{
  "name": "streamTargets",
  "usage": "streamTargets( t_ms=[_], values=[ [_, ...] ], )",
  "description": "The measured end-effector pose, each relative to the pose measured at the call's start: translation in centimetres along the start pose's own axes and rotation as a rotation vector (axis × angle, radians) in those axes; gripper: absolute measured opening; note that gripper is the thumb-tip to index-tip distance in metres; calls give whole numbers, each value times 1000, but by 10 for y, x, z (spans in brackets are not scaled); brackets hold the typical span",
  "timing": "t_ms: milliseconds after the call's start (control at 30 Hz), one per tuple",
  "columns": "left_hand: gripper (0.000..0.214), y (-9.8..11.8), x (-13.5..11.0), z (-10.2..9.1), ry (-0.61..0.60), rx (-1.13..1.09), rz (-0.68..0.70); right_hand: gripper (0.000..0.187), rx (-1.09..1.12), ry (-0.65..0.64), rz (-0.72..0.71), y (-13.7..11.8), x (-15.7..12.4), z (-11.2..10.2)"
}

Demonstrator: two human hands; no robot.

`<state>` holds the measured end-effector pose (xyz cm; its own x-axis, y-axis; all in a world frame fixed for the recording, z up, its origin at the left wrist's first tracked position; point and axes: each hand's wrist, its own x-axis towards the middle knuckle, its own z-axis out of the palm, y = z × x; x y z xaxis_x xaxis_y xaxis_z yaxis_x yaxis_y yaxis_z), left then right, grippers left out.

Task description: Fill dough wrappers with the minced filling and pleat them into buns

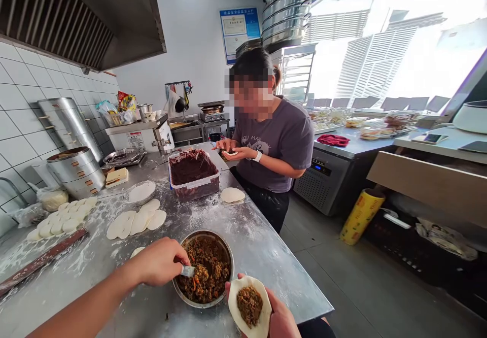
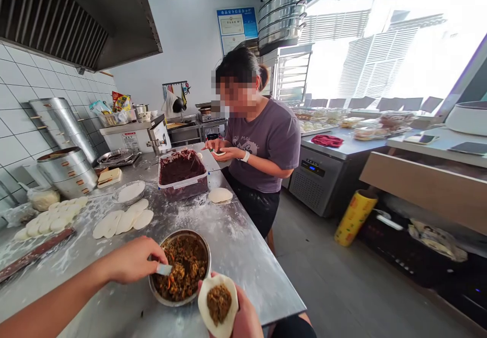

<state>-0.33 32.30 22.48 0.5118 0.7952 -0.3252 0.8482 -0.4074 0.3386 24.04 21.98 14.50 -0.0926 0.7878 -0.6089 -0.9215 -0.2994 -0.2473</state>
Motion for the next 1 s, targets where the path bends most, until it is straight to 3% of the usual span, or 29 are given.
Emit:
streamTargets(
  t_ms=[267, 500, 700, 833, 1000],
  values=[
    [36, -9, 9, 2, -33, -161, -45, 17, 14, 11, 9, -5, -10, 4],
    [35, 10, -5, -2, 91, -57, 21, 16, -55, 8, -13, -4, -9, 3],
    [35, 24, -14, 11, 147, 79, 75, 24, -90, -38, -26, 1, -4, 1],
    [34, 17, 1, 11, 53, -38, 78, 21, -85, -78, -15, 4, -1, -1],
    [35, -8, 18, 6, -125, -289, -11, 16, -9, -81, -22, 0, 0, -7]
  ],
)
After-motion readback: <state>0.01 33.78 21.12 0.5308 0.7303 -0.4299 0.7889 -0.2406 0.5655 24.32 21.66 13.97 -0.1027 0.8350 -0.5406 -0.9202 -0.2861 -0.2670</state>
